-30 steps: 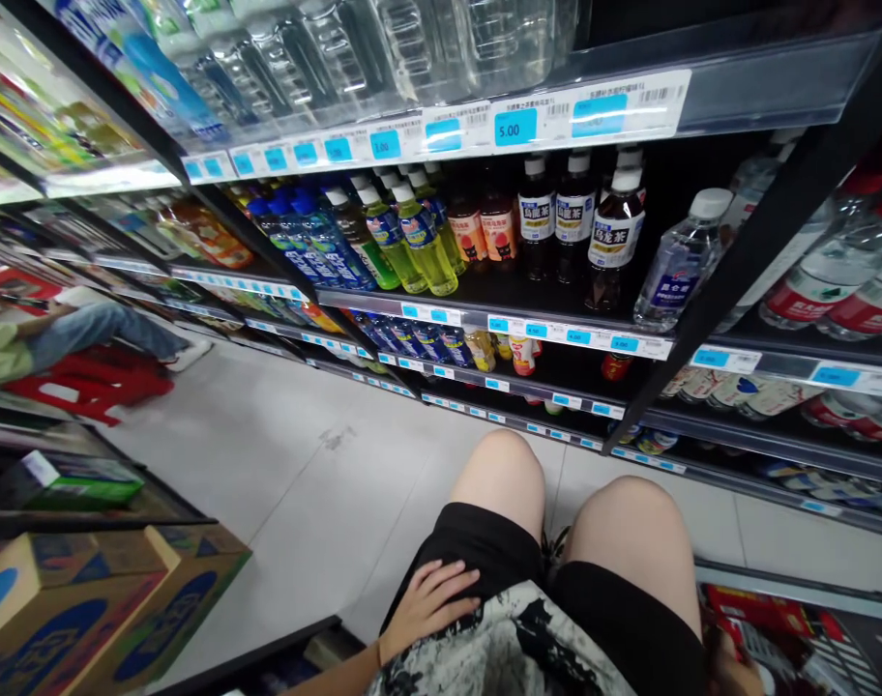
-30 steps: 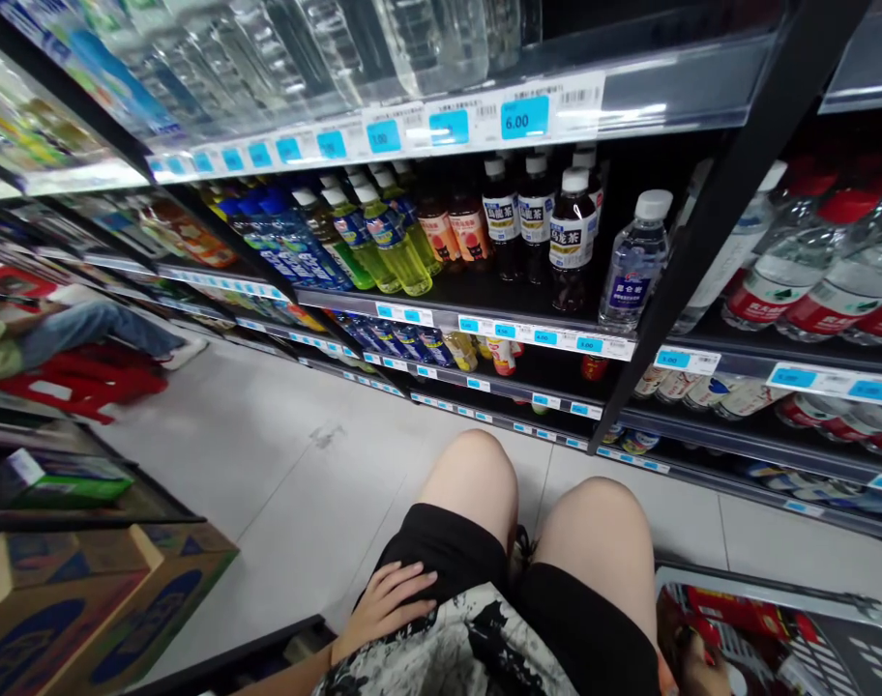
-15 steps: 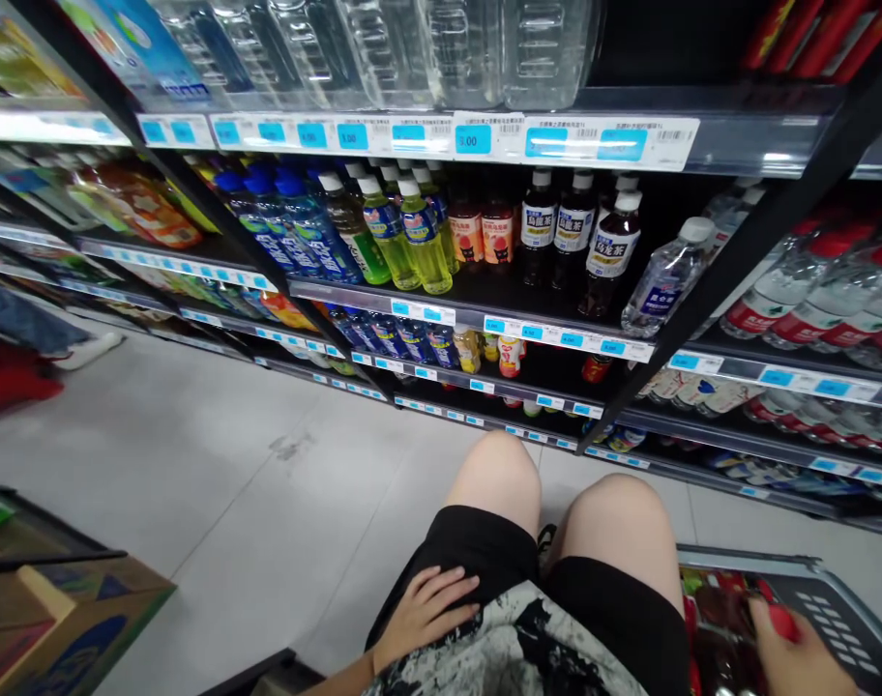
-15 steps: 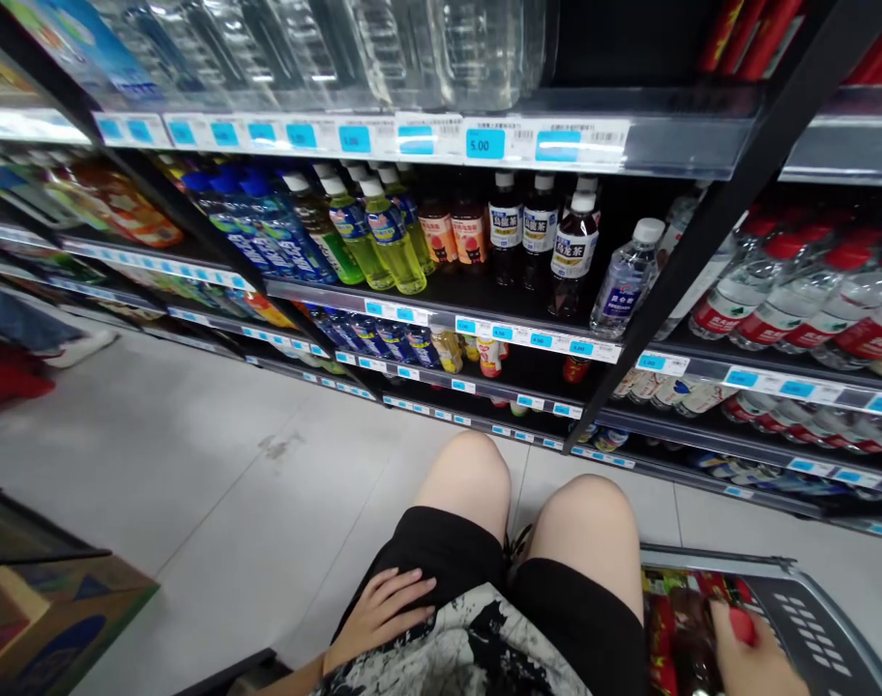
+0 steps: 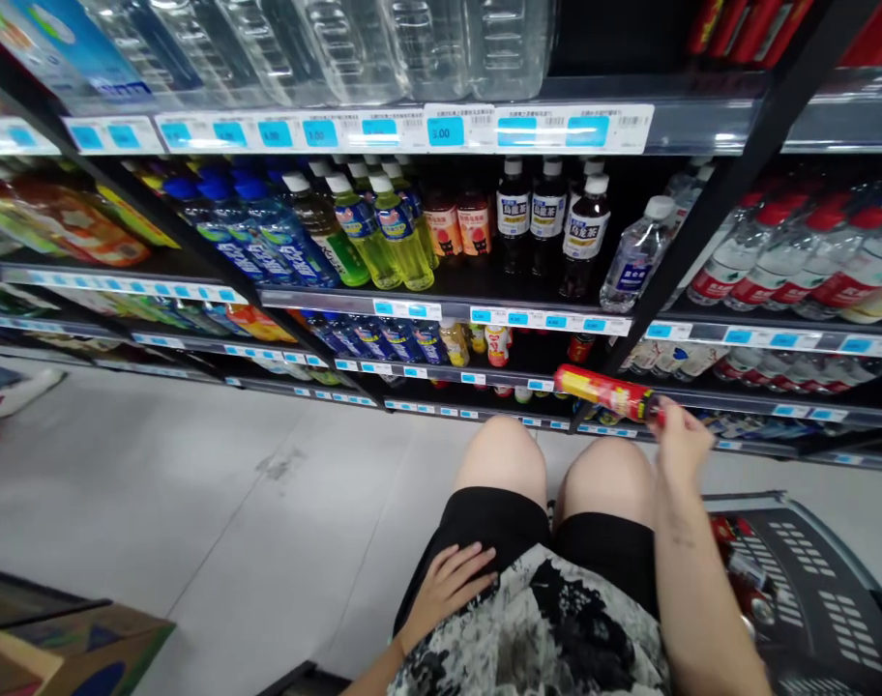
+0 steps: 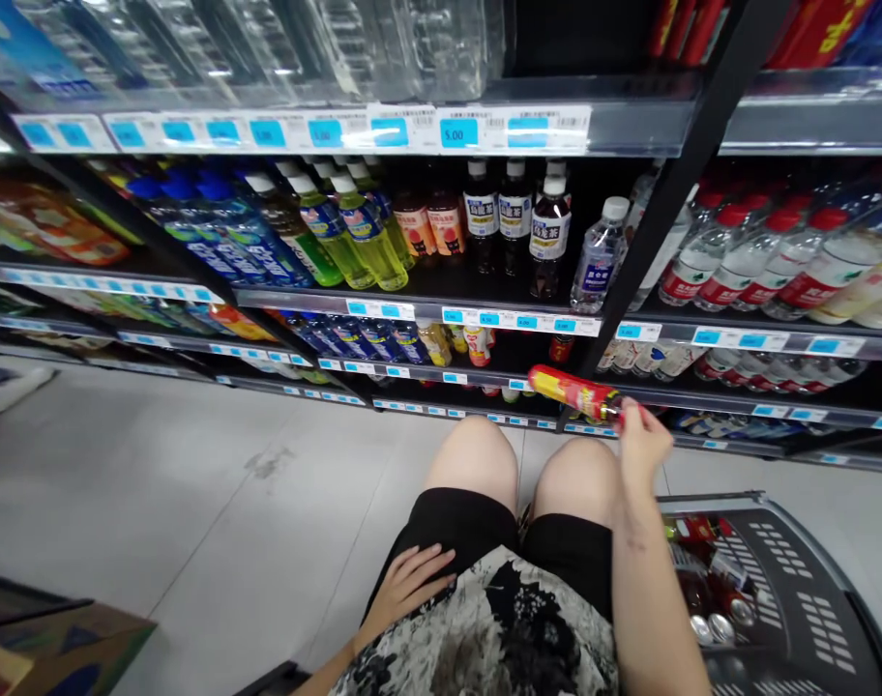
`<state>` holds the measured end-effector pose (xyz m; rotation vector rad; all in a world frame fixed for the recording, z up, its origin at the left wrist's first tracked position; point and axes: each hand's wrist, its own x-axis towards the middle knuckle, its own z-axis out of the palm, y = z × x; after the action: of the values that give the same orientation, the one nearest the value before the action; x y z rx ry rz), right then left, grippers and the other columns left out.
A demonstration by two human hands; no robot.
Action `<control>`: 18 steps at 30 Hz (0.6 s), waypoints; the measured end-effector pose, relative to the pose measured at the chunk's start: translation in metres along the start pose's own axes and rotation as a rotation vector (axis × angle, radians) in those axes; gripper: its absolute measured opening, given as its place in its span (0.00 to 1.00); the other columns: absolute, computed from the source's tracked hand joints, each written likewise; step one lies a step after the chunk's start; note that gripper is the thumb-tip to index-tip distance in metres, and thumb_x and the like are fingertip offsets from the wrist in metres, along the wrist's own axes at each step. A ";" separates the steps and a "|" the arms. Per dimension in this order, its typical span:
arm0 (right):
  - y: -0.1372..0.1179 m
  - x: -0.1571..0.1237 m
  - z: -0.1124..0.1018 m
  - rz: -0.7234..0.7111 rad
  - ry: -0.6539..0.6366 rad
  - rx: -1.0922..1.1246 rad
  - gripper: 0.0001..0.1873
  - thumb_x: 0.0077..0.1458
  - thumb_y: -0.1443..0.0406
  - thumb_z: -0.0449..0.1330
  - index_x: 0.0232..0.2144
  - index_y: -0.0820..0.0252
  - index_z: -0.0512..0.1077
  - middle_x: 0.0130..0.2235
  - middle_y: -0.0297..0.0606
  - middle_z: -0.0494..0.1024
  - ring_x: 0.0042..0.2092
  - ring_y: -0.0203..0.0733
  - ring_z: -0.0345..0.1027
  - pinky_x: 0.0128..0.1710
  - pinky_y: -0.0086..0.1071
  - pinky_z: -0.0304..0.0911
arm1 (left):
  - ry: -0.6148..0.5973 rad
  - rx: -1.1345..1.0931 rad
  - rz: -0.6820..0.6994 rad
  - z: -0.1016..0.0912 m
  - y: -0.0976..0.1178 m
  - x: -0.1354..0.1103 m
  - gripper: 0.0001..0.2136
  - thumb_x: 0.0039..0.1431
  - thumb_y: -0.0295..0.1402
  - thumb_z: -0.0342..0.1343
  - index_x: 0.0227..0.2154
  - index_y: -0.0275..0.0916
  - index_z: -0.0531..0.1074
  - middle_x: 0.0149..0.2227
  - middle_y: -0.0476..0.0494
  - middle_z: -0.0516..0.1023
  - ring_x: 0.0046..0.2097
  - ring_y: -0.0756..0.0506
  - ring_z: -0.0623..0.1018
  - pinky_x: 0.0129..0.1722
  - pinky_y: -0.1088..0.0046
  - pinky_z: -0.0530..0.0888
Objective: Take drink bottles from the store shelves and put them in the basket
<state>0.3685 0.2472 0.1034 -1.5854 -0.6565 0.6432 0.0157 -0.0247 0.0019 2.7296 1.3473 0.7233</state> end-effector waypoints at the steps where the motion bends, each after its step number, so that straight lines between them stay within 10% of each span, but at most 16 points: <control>1: 0.010 -0.007 0.014 0.034 -0.045 0.018 0.21 0.44 0.54 0.65 0.30 0.68 0.80 0.21 0.33 0.72 0.23 0.37 0.62 0.26 0.32 0.63 | 0.001 -0.013 -0.008 0.001 0.001 -0.001 0.18 0.74 0.33 0.40 0.58 0.49 0.69 0.58 0.50 0.74 0.65 0.48 0.66 0.66 0.66 0.56; 8: 0.055 -0.036 0.049 -0.144 -0.262 -0.246 0.25 0.45 0.51 0.64 0.35 0.68 0.81 0.30 0.44 0.81 0.32 0.47 0.72 0.37 0.37 0.66 | 0.051 -0.453 -0.215 -0.017 -0.006 0.038 0.14 0.70 0.28 0.45 0.50 0.47 0.73 0.49 0.47 0.80 0.56 0.46 0.74 0.56 0.65 0.69; 14: 0.062 -0.032 0.053 -0.197 -0.211 -0.327 0.24 0.49 0.50 0.62 0.37 0.65 0.81 0.35 0.46 0.83 0.38 0.51 0.75 0.45 0.40 0.66 | -0.017 -0.617 -0.440 0.021 -0.048 0.201 0.18 0.60 0.22 0.52 0.51 0.40 0.73 0.57 0.38 0.73 0.60 0.41 0.70 0.63 0.59 0.65; 18: 0.067 -0.029 0.051 -0.191 -0.182 -0.234 0.24 0.49 0.51 0.63 0.38 0.65 0.81 0.37 0.46 0.83 0.40 0.51 0.75 0.46 0.40 0.67 | -0.186 -0.481 -0.627 0.075 -0.076 0.291 0.42 0.45 0.18 0.63 0.66 0.28 0.56 0.69 0.25 0.53 0.70 0.32 0.55 0.68 0.56 0.57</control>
<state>0.3150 0.2545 0.0329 -1.6640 -1.0374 0.5885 0.1418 0.2568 0.0345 1.8135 1.5961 0.6109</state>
